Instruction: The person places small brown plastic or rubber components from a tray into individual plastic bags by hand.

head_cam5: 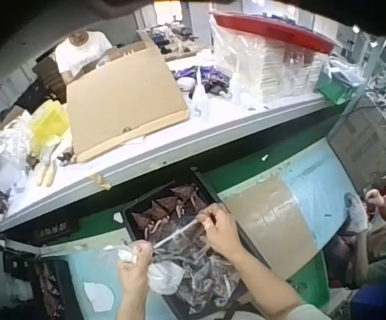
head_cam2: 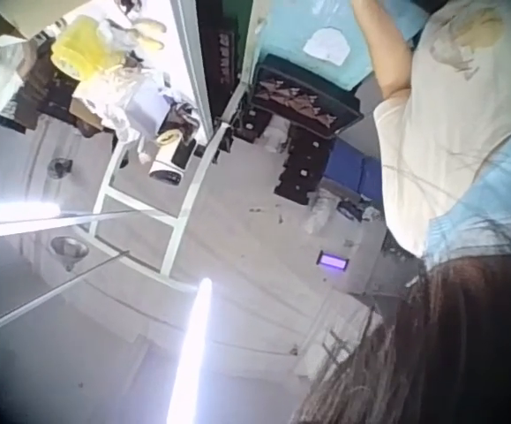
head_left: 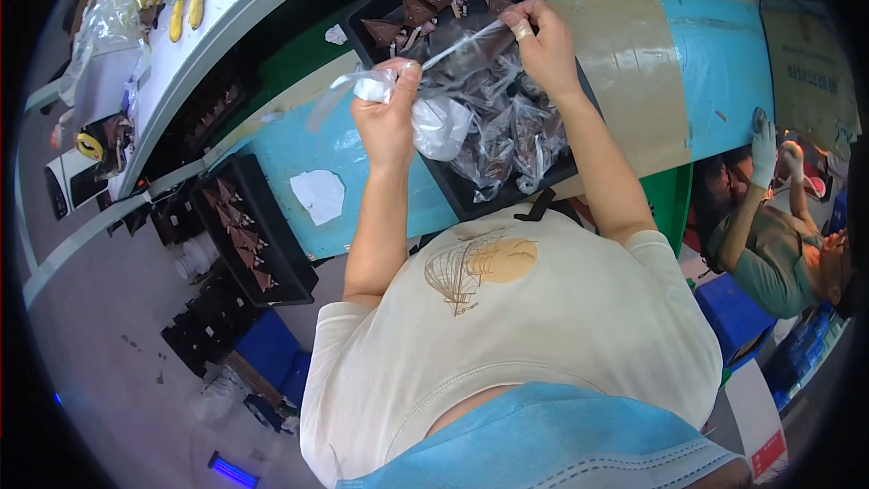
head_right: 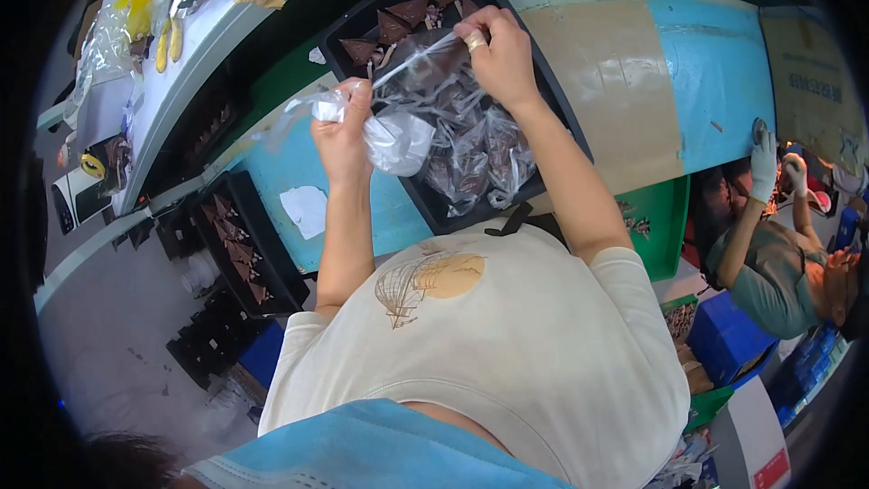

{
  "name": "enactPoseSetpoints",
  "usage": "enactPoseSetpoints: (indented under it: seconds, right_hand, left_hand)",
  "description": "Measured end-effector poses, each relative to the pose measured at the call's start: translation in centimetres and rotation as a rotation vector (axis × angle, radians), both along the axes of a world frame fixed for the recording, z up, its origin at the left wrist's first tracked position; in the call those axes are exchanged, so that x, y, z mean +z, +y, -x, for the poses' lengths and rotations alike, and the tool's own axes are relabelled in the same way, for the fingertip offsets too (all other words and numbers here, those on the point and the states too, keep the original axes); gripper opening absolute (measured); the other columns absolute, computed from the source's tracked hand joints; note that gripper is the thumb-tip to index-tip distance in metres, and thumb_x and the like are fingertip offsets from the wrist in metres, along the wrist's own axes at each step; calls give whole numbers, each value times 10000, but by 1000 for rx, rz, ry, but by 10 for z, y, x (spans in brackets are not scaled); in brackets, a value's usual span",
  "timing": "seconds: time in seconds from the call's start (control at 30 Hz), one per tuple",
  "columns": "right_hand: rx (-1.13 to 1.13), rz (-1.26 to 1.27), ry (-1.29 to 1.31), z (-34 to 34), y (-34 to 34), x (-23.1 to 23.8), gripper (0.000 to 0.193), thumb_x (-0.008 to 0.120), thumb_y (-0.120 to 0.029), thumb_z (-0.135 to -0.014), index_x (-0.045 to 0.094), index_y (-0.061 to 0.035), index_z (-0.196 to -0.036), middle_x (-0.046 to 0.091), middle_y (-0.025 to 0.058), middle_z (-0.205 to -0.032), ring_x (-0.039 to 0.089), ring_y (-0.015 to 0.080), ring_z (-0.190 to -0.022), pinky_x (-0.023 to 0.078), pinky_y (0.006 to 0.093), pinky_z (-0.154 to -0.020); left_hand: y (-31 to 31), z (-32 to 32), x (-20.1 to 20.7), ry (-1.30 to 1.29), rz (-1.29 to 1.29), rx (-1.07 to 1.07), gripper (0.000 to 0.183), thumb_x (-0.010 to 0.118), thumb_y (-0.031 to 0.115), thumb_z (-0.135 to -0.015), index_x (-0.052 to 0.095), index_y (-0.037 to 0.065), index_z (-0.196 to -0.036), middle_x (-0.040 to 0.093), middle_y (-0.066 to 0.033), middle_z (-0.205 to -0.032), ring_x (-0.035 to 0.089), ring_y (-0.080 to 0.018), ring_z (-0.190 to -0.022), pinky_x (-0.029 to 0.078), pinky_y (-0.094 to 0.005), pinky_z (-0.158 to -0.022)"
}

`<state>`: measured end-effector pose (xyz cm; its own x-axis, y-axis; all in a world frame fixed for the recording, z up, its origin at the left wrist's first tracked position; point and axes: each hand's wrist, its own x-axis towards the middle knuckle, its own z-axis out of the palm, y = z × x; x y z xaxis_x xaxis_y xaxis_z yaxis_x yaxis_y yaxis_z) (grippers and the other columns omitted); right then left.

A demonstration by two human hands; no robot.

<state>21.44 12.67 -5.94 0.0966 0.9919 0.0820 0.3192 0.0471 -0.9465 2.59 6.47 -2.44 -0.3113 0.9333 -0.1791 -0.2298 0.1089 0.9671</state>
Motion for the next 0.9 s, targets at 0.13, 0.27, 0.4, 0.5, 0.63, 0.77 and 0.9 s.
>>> enactPoseSetpoints:
  seconds: [0.13,0.27,0.4,0.5,0.63,0.77,0.9]
  right_hand:
    - [120,-131,-81,4,2,-28,94,588,-75,-786,559,-31,-863,595,126,-862,571,285,-761,459,351,-686]
    - [187,-28,-167,12,-20,-24,200,612,-139,-794,541,-22,-940,601,110,-900,580,244,-828,452,332,-723]
    - [582,431,363,21,-64,10,282,633,-257,-815,542,-39,-969,566,7,-892,522,96,-812,427,240,-711]
    - [722,540,512,20,-80,13,228,643,-240,-808,567,-36,-873,556,-30,-765,482,51,-718,409,221,-633]
    - [373,371,428,18,-86,13,227,549,-198,-870,573,4,-769,495,-24,-588,405,35,-597,367,215,-535]
    - [187,305,211,11,-89,15,238,522,-205,-883,574,15,-810,516,43,-608,432,44,-602,387,219,-553]
    - [258,215,352,7,-91,23,246,575,-243,-857,562,2,-865,582,12,-722,500,53,-677,421,209,-629]
  left_hand:
    - [1,8,-19,-1,231,-27,133,689,96,-760,621,29,-853,576,19,-739,471,-52,-622,371,-213,-554]
    - [-6,17,-18,-182,241,-20,204,630,218,-826,605,32,-908,591,-10,-821,490,-67,-648,409,-216,-567]
    - [-20,10,-8,-443,194,-126,319,522,320,-885,573,14,-961,611,-71,-867,547,-103,-712,479,-252,-650]
    - [-28,-2,-2,-497,182,-103,339,502,329,-893,558,9,-991,605,-103,-931,559,-144,-807,477,-285,-728]
    - [-43,-14,4,-769,186,-195,494,524,373,-867,474,-18,-1164,582,-122,-1040,529,-198,-1007,426,-339,-879]
    - [-55,-20,11,-433,280,-363,497,683,104,-750,466,-29,-1177,577,-101,-1060,562,-171,-951,453,-310,-833]
    - [-57,-17,9,-463,384,-174,398,693,24,-715,536,-15,-1079,606,-96,-978,592,-161,-849,474,-291,-768]
